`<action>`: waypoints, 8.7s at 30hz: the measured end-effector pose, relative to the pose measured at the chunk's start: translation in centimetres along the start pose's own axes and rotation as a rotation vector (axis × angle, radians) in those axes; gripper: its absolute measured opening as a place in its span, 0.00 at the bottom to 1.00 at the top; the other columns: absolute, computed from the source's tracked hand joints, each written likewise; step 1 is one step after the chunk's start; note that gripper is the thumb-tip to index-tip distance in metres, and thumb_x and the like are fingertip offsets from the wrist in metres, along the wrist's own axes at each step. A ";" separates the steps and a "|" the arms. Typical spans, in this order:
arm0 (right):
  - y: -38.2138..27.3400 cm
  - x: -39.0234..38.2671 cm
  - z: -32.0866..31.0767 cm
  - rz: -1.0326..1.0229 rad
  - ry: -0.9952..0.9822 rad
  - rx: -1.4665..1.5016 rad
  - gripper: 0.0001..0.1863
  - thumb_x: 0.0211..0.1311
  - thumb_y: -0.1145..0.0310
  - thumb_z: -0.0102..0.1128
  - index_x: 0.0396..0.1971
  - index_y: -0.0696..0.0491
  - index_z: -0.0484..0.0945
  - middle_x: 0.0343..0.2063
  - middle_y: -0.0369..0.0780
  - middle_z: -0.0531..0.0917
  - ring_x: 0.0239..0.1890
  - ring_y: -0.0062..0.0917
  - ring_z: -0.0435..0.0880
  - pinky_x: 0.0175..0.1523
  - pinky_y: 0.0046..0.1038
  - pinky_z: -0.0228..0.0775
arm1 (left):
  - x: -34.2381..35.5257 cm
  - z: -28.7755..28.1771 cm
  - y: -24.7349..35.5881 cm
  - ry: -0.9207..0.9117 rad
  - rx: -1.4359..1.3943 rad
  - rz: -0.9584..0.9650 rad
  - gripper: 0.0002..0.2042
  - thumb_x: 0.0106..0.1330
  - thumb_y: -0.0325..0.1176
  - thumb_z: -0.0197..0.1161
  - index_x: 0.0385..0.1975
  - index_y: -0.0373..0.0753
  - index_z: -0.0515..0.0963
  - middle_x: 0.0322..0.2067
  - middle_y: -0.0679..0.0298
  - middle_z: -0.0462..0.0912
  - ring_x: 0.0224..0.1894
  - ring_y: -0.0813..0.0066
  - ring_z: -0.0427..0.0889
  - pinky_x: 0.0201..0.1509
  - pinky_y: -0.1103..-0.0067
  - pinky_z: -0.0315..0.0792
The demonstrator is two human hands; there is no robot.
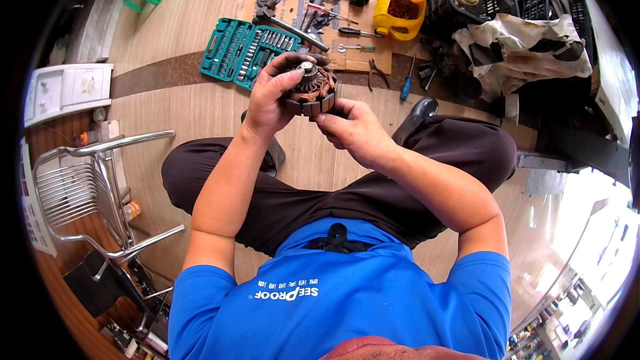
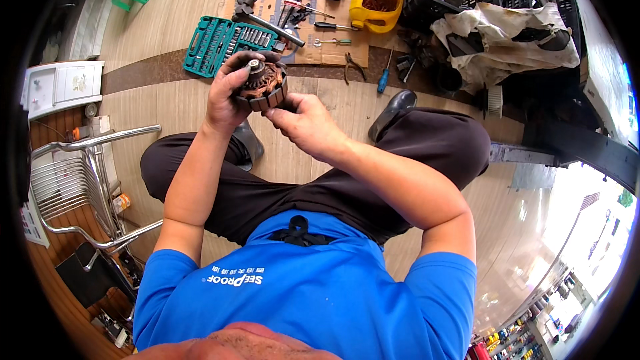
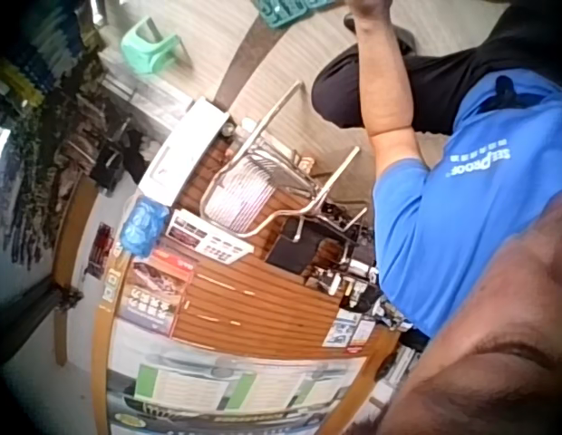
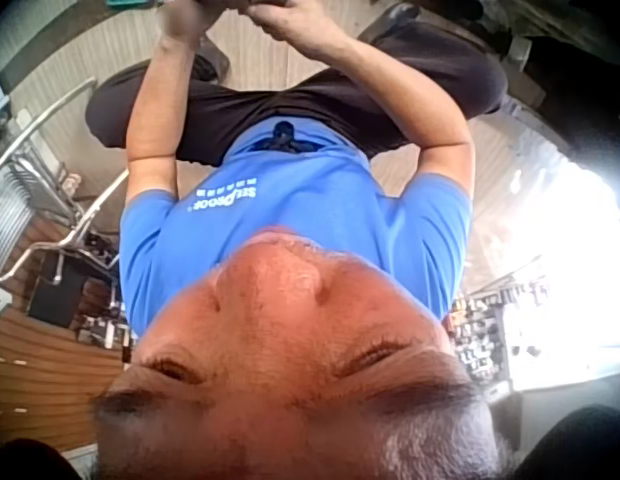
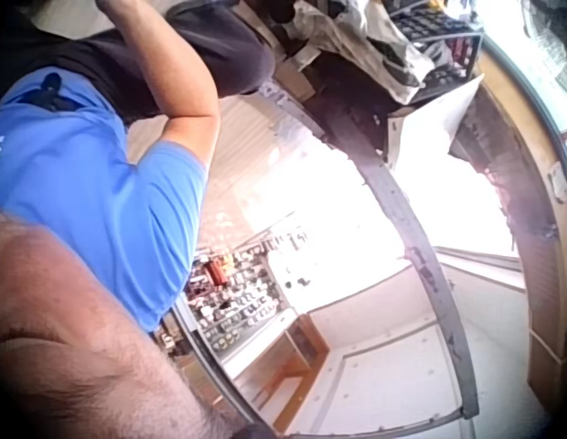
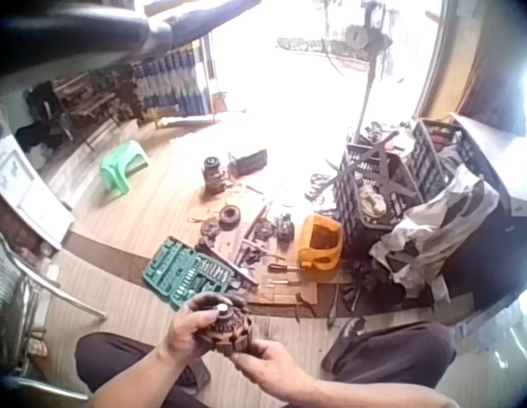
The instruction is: The person manipulates the internal copper wiring and rotor of a disassembled alternator by hand, using a small tool to adjust or probe components while sitting on the floor surrounded by tools and a plastic crate.
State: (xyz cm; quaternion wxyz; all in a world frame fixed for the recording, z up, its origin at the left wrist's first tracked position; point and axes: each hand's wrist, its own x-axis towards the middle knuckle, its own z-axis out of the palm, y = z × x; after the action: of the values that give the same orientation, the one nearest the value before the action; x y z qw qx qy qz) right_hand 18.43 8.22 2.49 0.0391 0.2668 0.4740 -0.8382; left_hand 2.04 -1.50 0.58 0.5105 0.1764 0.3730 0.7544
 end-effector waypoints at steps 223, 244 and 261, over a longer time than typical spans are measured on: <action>-5.1 1.6 -4.0 -0.386 0.242 -0.881 0.12 0.58 0.65 0.66 0.33 0.60 0.83 0.26 0.50 0.83 0.30 0.38 0.83 0.37 0.33 0.73 | -1.7 1.8 -1.4 0.241 0.229 -0.307 0.18 0.68 0.43 0.62 0.49 0.35 0.75 0.30 0.65 0.83 0.17 0.84 0.76 0.13 0.87 0.65; -5.4 1.5 -4.4 -0.367 0.224 -0.766 0.10 0.61 0.68 0.61 0.37 0.59 0.83 0.28 0.51 0.83 0.30 0.40 0.83 0.38 0.33 0.73 | -1.2 1.4 -1.6 0.148 -0.062 -0.354 0.18 0.75 0.43 0.44 0.55 0.38 0.72 0.38 0.62 0.84 0.29 0.81 0.82 0.19 0.86 0.69; -4.4 1.6 -4.0 -0.423 0.238 -0.873 0.11 0.60 0.66 0.60 0.34 0.60 0.81 0.28 0.54 0.81 0.34 0.48 0.81 0.39 0.41 0.72 | -1.1 -0.5 -1.9 0.096 -0.334 -0.302 0.24 0.73 0.53 0.43 0.57 0.41 0.70 0.44 0.57 0.82 0.34 0.68 0.81 0.25 0.80 0.71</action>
State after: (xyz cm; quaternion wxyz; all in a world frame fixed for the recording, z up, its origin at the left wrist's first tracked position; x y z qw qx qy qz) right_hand 17.30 14.18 3.51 -0.0782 0.2174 0.8254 -0.5151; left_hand 3.38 -2.30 -1.01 0.6213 -0.0043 0.2891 0.7283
